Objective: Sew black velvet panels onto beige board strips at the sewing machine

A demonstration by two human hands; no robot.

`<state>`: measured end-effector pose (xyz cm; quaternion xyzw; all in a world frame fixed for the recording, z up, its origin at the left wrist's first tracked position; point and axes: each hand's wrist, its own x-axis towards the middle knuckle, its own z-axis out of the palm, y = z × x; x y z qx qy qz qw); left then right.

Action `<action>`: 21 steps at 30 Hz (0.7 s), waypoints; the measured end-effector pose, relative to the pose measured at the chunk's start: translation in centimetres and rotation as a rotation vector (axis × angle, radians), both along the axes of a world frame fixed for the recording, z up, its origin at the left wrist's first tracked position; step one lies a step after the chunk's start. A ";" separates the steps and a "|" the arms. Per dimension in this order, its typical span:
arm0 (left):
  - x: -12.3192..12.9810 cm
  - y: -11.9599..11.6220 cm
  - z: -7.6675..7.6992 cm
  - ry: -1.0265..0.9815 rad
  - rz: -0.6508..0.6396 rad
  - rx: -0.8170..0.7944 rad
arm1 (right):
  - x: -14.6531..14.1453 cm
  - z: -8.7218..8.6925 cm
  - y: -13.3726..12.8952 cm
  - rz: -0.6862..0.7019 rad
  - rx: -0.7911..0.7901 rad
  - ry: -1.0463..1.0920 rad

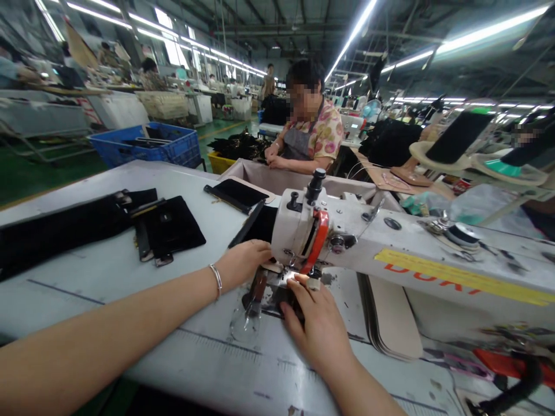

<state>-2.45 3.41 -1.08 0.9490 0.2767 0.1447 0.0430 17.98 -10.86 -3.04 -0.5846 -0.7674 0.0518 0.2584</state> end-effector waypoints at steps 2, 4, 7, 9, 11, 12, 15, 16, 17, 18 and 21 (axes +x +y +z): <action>-1.6 0.3 0.9 -0.001 0.100 -0.010 | 0.2 0.0 -0.1 0.035 0.034 0.040; -3.6 0.3 1.7 0.000 0.184 -0.028 | 0.2 0.2 -0.2 0.095 0.077 0.083; -6.3 0.2 2.4 -0.048 0.358 -0.017 | -0.8 0.8 -0.4 0.223 0.099 0.111; -7.5 0.7 2.4 -0.080 0.526 -0.040 | -2.1 1.2 -0.4 0.294 0.060 0.091; -8.2 1.6 2.2 -0.080 0.650 -0.115 | -3.7 1.6 -0.3 0.320 -0.008 0.063; -8.5 2.1 2.1 -0.077 0.682 -0.167 | -4.5 1.7 -0.2 0.324 -0.039 0.051; -9.0 2.7 2.7 -0.087 0.697 -0.319 | -6.9 2.3 0.0 0.305 -0.104 0.035; -9.1 2.3 3.1 -0.092 0.695 -0.355 | -7.6 2.6 0.1 0.278 -0.111 0.038; -9.1 1.7 3.5 -0.120 0.690 -0.397 | -8.3 2.9 0.1 0.234 -0.115 0.047; -9.2 0.8 4.0 -0.189 0.684 -0.469 | -9.1 3.2 0.1 0.178 -0.117 0.061; -8.8 -3.1 4.8 -0.659 0.646 -0.872 | -11.3 3.4 0.1 0.016 -0.085 0.115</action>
